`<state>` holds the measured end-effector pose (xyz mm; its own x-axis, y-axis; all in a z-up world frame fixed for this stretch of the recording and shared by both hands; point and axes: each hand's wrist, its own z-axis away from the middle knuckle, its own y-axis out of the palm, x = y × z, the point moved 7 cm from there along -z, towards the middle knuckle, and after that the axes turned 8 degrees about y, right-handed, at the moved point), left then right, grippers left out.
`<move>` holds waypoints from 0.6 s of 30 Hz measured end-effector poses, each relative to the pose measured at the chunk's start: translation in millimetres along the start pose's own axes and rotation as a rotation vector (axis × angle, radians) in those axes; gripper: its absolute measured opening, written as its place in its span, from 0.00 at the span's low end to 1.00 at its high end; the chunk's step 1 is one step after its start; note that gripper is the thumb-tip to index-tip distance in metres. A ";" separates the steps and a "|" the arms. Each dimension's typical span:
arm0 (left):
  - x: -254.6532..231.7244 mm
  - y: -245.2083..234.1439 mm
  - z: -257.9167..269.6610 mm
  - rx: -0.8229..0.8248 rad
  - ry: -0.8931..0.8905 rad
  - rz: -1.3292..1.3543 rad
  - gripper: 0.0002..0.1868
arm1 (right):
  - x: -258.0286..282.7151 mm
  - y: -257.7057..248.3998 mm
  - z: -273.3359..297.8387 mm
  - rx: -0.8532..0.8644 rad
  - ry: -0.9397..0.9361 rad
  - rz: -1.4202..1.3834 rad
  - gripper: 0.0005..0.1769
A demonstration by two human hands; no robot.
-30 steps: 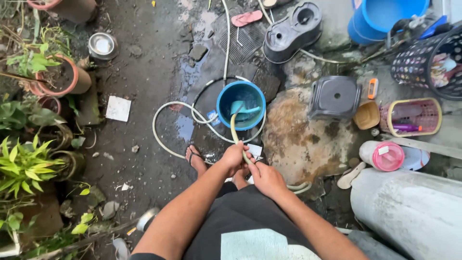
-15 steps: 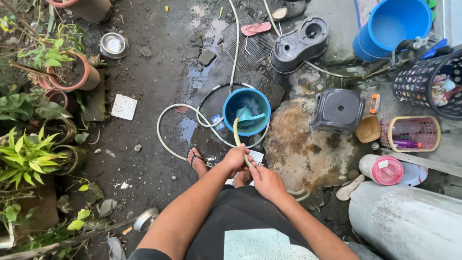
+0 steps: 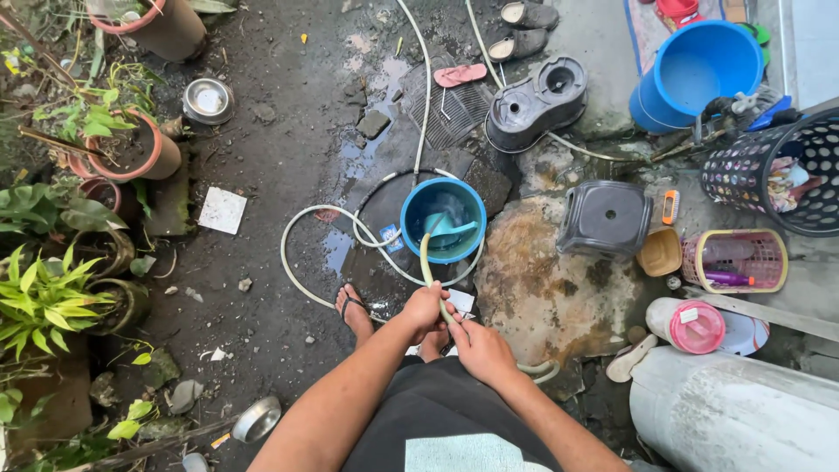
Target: Water various potted plants in a garden using a water dipper and manage a hose and bucket
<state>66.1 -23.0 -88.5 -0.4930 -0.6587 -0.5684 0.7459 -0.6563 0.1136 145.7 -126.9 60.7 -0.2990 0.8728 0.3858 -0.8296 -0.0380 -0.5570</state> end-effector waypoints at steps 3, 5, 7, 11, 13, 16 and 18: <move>1.4 -0.3 -1.1 0.003 0.006 0.004 0.25 | 6.1 -3.0 3.7 0.010 -0.013 -0.010 0.28; -6.5 -0.5 7.5 0.004 0.006 0.001 0.25 | 7.3 -3.2 3.6 0.011 -0.017 -0.009 0.28; -11.4 -1.0 13.9 0.006 0.003 -0.002 0.25 | 9.9 -4.3 5.3 0.015 -0.019 -0.007 0.29; -9.8 -2.3 15.5 0.010 -0.002 0.010 0.26 | 10.4 -2.9 5.5 0.015 -0.021 -0.002 0.29; -15.0 -3.0 22.2 0.007 -0.001 0.011 0.25 | 5.7 4.2 1.2 0.019 -0.023 0.002 0.29; -22.9 0.6 35.7 0.038 -0.094 0.161 0.22 | -3.8 17.4 -7.7 0.065 0.017 0.090 0.27; -16.8 -0.8 33.0 0.026 -0.100 0.185 0.21 | -6.6 21.2 -8.7 0.072 0.009 0.106 0.27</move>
<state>58.9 -23.6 -52.2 -0.3913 -0.8015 -0.4522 0.8169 -0.5288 0.2304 134.2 -129.2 40.0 -0.3825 0.8665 0.3208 -0.8254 -0.1644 -0.5401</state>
